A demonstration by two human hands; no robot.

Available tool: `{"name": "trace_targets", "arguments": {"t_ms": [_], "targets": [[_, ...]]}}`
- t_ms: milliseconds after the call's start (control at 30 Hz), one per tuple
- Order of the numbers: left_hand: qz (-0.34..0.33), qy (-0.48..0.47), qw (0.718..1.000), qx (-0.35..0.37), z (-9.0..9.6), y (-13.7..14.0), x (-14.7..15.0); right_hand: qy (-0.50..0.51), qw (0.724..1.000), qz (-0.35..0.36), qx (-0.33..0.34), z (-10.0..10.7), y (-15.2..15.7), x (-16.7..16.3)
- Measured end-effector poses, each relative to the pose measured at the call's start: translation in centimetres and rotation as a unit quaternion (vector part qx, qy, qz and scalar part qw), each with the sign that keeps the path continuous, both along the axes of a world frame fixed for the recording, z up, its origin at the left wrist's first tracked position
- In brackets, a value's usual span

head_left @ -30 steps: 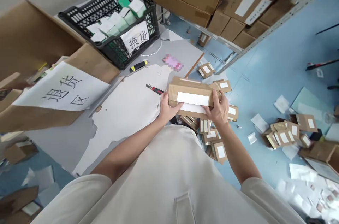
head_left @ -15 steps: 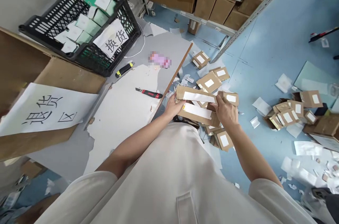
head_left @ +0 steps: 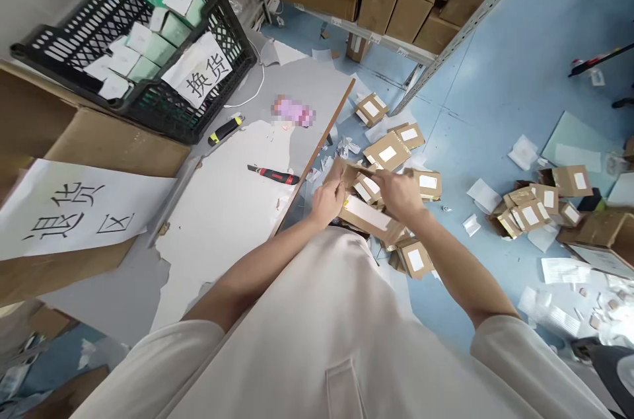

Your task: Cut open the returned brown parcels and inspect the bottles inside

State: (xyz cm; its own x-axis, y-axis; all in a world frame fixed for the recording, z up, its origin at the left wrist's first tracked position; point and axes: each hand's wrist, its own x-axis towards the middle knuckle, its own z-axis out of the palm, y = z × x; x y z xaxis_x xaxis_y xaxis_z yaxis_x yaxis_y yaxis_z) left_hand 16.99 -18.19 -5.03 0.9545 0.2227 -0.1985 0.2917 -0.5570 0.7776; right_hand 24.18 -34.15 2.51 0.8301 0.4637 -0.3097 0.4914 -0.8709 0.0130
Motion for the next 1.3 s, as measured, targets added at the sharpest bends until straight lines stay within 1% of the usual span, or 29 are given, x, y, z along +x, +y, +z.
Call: {"name": "trace_targets", "arguments": {"t_ms": [33,67,100,133,167,200,233,267,300,333,433,500,600,667,733,800,833,900,933,1033,1100,1133,1167,1233,1300], "targets": [[0.002,0.001,1.000,-0.022,-0.4,0.2,-0.3,0.020,1.000,-0.009,-0.013,0.1,-0.1,0.4],[0.018,0.013,0.998,-0.051,-0.9,0.4,-0.7,0.031,0.999,-0.013,-0.023,0.1,-0.2,0.7],[0.048,0.042,0.994,-0.091,-1.3,0.5,-1.0,0.032,0.999,-0.013,-0.031,0.1,-0.3,0.9],[0.090,0.098,0.980,-0.146,-1.6,0.5,-1.4,0.027,0.999,-0.015,-0.037,0.1,-0.4,1.1],[0.131,0.169,0.954,-0.212,-1.8,0.4,-1.7,0.019,0.999,-0.020,-0.043,0.0,-0.5,1.2],[0.160,0.241,0.916,-0.279,-1.8,0.2,-1.9,0.011,0.998,-0.027,-0.049,-0.1,-0.6,1.3],[0.171,0.301,0.875,-0.339,-1.8,0.0,-2.1,0.004,0.998,-0.036,-0.056,-0.3,-0.6,1.4],[0.170,0.340,0.840,-0.387,-1.7,-0.3,-2.3,-0.002,0.997,-0.045,-0.062,-0.4,-0.7,1.5],[0.162,0.353,0.820,-0.420,-1.5,-0.5,-2.4,-0.002,0.996,-0.054,-0.068,-0.6,-0.8,1.7],[0.154,0.346,0.814,-0.440,-1.4,-0.7,-2.6,0.000,0.996,-0.064,-0.070,-0.7,-1.0,1.9],[0.143,0.295,0.810,-0.487,-1.2,-0.9,-2.9,0.011,0.993,-0.093,-0.067,-1.1,-1.9,3.1],[0.136,0.278,0.803,-0.509,-1.5,-0.7,-2.9,0.012,0.992,-0.110,-0.063,-1.3,-3.0,4.2],[0.129,0.270,0.809,-0.506,-2.5,-0.5,-2.1,0.015,0.989,-0.133,-0.069,-1.8,-4.9,5.7],[0.148,0.251,0.820,-0.493,-3.2,-0.8,-1.1,0.035,0.990,-0.117,-0.073,-2.2,-5.8,5.8],[0.169,0.240,0.824,-0.484,-3.8,-1.4,0.2,0.060,0.993,-0.071,-0.078,-2.9,-6.1,5.0],[0.171,0.242,0.830,-0.473,-4.1,-2.2,1.3,0.075,0.993,-0.019,-0.088,-3.6,-5.8,3.8],[0.163,0.243,0.833,-0.469,-4.2,-2.5,1.7,0.074,0.993,-0.004,-0.096,-4.1,-5.7,3.3],[0.141,0.236,0.846,-0.457,-4.3,-2.6,1.9,0.062,0.992,-0.005,-0.113,-5.1,-5.5,2.7],[0.128,0.231,0.855,-0.447,-4.4,-2.3,1.7,0.056,0.991,-0.018,-0.117,-5.6,-5.6,2.8],[0.096,0.220,0.887,-0.394,-4.6,-0.1,0.2,0.048,0.988,-0.080,-0.124,-7.3,-6.6,4.2],[0.101,0.202,0.905,-0.361,-4.9,2.2,-1.6,0.053,0.984,-0.115,-0.129,-8.5,-7.5,5.7],[0.116,0.188,0.911,-0.347,-5.0,3.5,-2.7,0.058,0.982,-0.126,-0.128,-9.1,-7.9,6.4],[0.141,0.172,0.915,-0.336,-5.0,4.9,-3.8,0.060,0.982,-0.133,-0.123,-9.6,-8.1,7.0],[0.212,0.132,0.916,-0.312,-5.0,7.6,-6.3,0.065,0.984,-0.135,-0.095,-10.6,-7.8,7.9],[0.300,0.090,0.905,-0.286,-4.6,9.9,-9.2,0.046,0.992,-0.105,-0.046,-11.4,-6.0,8.2]]}}
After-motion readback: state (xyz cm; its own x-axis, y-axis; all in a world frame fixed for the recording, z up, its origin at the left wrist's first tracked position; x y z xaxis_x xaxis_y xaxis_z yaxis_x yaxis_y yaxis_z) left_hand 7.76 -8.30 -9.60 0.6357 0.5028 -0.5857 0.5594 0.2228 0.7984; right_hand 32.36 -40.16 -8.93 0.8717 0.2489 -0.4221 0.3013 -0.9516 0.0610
